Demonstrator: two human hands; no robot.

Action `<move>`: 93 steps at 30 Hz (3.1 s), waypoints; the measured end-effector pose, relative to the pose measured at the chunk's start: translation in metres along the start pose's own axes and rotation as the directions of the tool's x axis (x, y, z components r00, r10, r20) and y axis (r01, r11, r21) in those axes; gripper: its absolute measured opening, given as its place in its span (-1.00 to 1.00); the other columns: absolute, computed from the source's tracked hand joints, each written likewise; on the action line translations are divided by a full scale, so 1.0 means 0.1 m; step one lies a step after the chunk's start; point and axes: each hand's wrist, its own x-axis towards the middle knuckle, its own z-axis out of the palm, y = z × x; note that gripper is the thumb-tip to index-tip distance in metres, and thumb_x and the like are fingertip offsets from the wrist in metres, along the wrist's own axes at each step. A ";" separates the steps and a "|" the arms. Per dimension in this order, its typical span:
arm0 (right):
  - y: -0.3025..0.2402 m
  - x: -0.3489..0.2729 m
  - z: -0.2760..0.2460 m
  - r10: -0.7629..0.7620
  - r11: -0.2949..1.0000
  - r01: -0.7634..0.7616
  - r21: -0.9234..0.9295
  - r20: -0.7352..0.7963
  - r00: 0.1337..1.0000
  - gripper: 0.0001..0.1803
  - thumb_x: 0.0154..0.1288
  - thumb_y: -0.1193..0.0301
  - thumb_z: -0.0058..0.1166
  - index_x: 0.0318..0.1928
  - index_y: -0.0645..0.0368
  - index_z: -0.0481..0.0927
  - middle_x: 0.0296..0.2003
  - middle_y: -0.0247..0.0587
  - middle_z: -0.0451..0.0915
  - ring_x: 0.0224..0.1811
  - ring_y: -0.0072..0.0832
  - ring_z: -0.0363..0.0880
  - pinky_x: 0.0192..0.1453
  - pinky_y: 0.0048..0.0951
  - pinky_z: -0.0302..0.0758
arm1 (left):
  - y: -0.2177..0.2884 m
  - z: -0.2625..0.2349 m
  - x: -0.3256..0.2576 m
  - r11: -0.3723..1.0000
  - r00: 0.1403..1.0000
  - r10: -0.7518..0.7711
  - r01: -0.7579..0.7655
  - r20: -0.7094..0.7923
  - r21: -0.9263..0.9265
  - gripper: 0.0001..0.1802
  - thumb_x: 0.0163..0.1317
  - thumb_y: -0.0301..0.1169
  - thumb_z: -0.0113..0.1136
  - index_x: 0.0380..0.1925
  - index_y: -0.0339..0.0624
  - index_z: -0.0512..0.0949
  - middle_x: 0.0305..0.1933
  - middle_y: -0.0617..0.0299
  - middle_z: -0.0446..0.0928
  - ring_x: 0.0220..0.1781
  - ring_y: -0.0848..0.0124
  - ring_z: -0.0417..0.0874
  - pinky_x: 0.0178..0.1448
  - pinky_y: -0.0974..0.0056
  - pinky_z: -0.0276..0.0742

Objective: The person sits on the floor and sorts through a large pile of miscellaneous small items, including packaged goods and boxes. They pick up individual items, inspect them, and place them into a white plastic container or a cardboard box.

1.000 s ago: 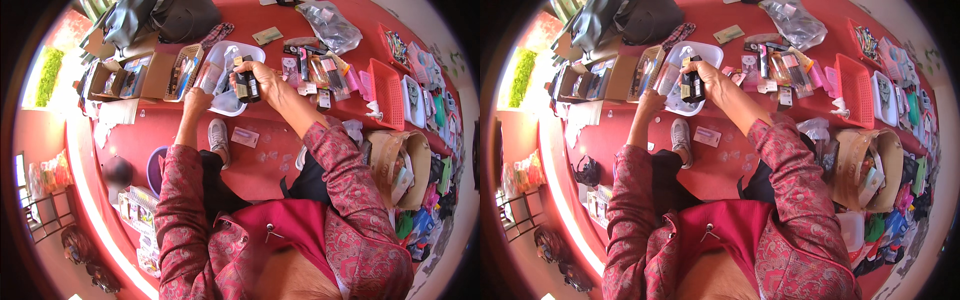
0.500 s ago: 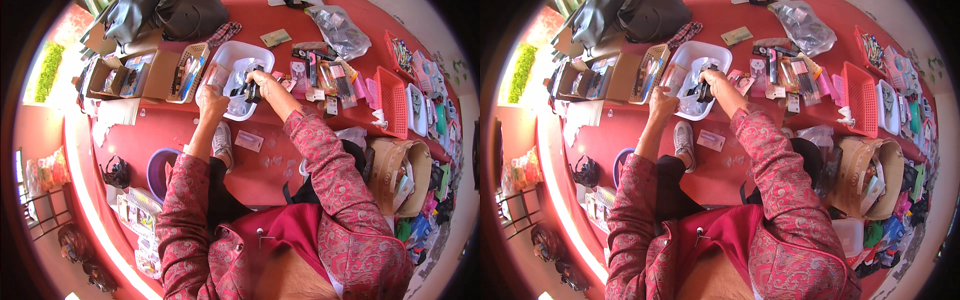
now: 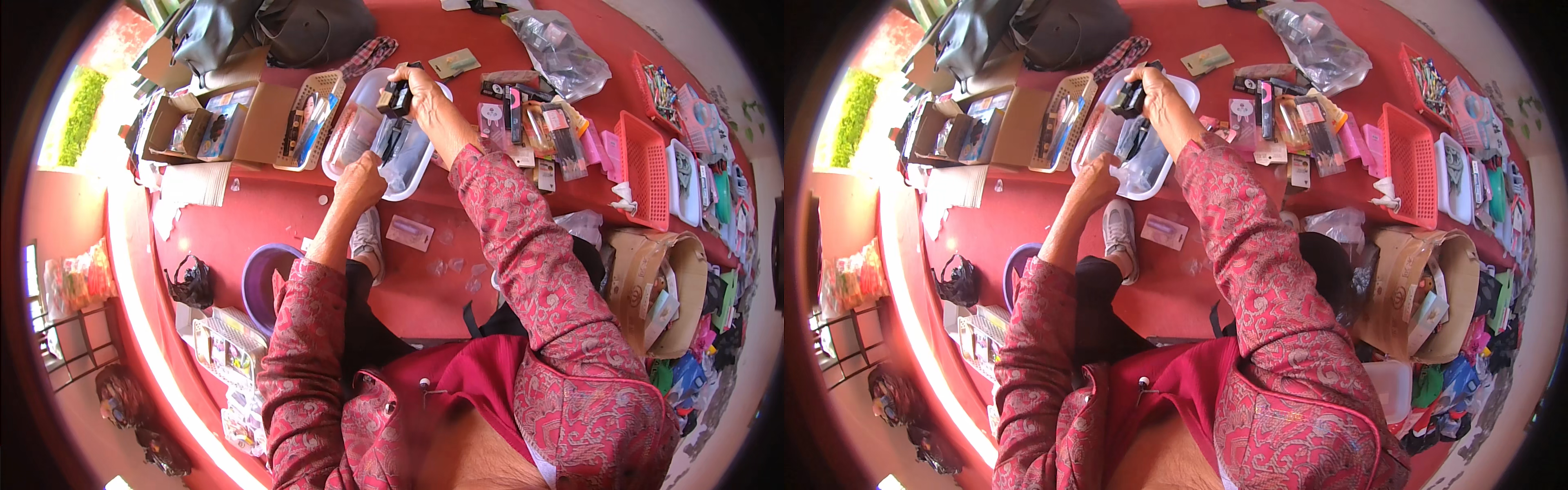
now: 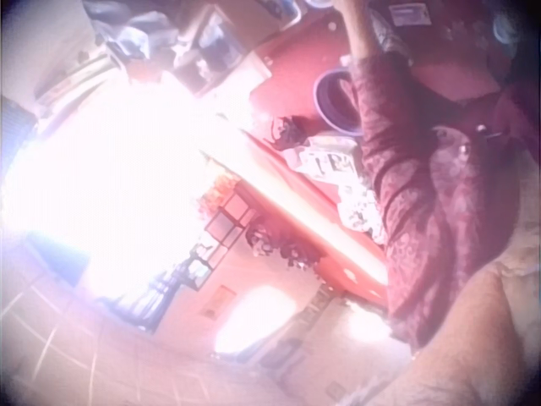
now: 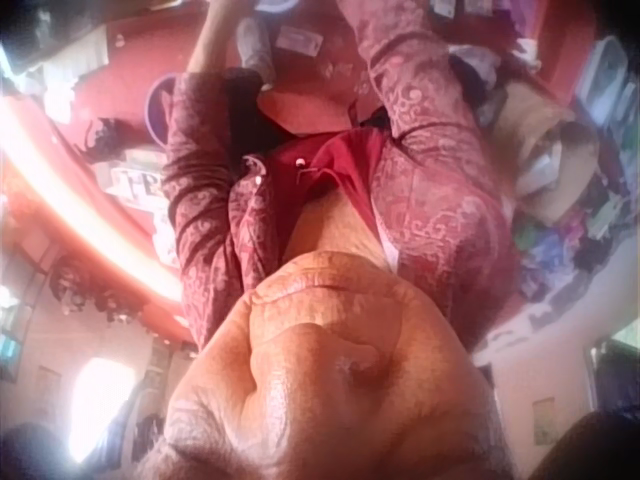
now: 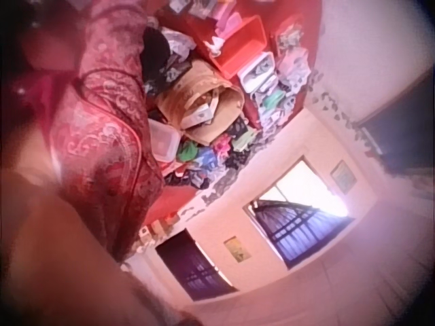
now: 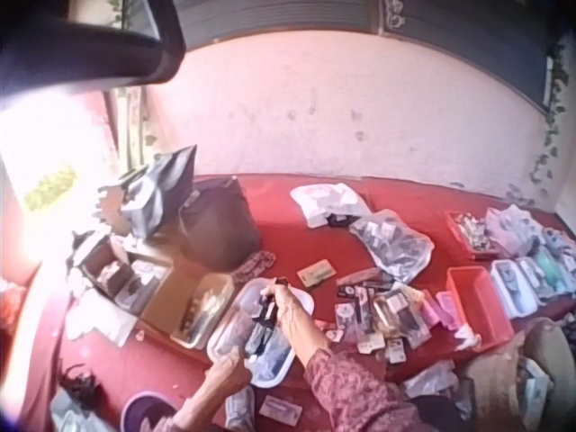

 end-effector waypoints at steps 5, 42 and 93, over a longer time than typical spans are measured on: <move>0.33 0.22 -0.18 -0.163 0.984 0.167 0.055 -0.064 0.985 -0.78 -0.21 0.58 0.07 -0.43 0.23 0.40 -0.56 -0.16 0.44 -0.55 -0.27 0.49 -0.42 -0.20 0.52 | 0.11 -0.06 0.03 0.989 0.993 -0.025 0.008 0.115 0.150 -0.73 -0.09 -0.51 -0.10 -0.39 -0.47 0.46 -0.29 -0.32 0.48 -0.16 -0.10 0.52 -0.08 0.02 0.43; -0.39 -0.39 0.06 -0.693 -0.447 0.134 -0.885 0.437 0.574 -0.69 0.15 0.20 -0.09 -0.43 0.18 0.57 -0.42 0.04 0.57 -0.31 -0.09 0.57 -0.24 -0.15 0.49 | 0.20 -0.33 0.06 0.916 0.965 -0.218 0.254 -0.146 0.310 -0.69 -0.11 -0.37 -0.03 -0.38 -0.30 0.57 -0.31 -0.13 0.55 -0.22 0.00 0.59 -0.15 0.06 0.50; -0.29 -1.96 -0.94 -0.481 -0.873 -0.417 -0.253 0.299 0.824 -0.53 0.24 0.25 -0.29 0.11 0.18 0.36 0.21 0.00 0.18 0.34 -0.10 -0.09 0.28 0.25 -0.34 | 1.79 0.49 -0.73 0.703 0.668 0.529 -0.691 -0.523 -0.171 -0.64 -0.09 -0.71 -0.09 -0.20 -0.36 0.38 -0.16 -0.11 0.40 -0.04 0.02 0.37 0.09 0.11 0.26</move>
